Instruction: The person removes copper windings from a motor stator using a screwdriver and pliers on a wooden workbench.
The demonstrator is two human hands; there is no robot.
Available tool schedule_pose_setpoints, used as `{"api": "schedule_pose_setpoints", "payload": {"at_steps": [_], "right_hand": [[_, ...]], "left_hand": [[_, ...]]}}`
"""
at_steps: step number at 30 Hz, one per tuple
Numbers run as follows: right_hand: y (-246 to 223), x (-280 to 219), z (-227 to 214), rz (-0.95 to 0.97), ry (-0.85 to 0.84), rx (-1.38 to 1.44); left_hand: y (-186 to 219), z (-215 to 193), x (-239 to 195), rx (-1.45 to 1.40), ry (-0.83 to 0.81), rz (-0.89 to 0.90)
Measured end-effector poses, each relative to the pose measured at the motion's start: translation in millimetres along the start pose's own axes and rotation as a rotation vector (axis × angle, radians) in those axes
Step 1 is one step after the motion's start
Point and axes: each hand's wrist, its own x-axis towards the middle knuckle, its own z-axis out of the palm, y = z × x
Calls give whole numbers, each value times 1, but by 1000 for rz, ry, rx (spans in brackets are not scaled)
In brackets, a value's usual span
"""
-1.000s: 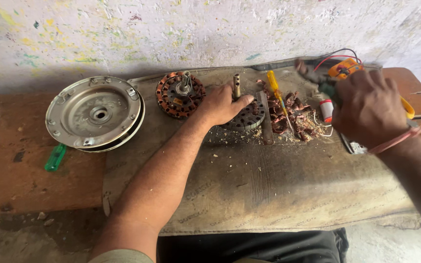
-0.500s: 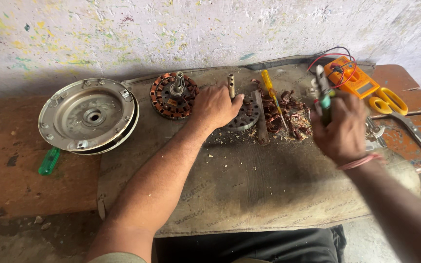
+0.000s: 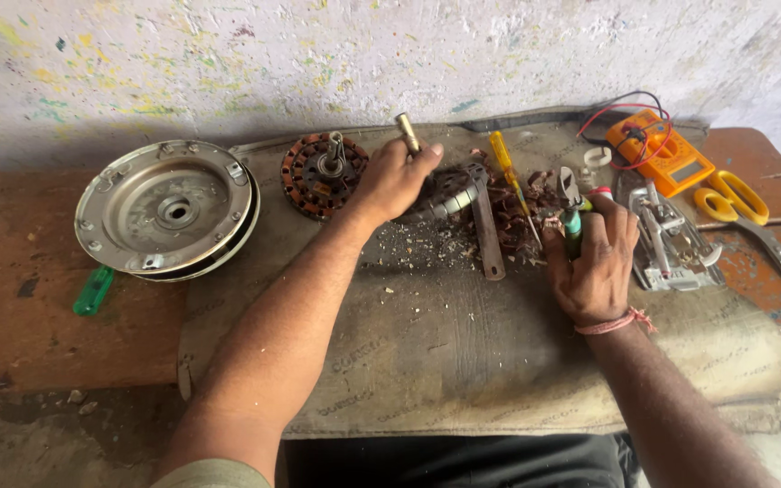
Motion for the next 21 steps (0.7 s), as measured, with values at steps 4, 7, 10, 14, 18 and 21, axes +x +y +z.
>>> {"api": "schedule_pose_setpoints", "payload": {"at_steps": [4, 7, 10, 14, 18, 21], "right_hand": [[1, 1, 2, 23, -15, -8], [0, 0, 3, 21, -29, -4], [1, 0, 2, 27, -33, 2], [0, 2, 2, 14, -20, 0], [3, -1, 6, 18, -31, -36], [3, -1, 8, -22, -52, -24]], "left_hand": [[-10, 1, -3, -342, -36, -95], [-8, 0, -2, -595, -167, -179], [-2, -2, -4, -637, -239, -52], [16, 1, -10, -88, -96, 46], [29, 12, -16, 333, -47, 33], [30, 7, -15, 437, -61, 118]]}}
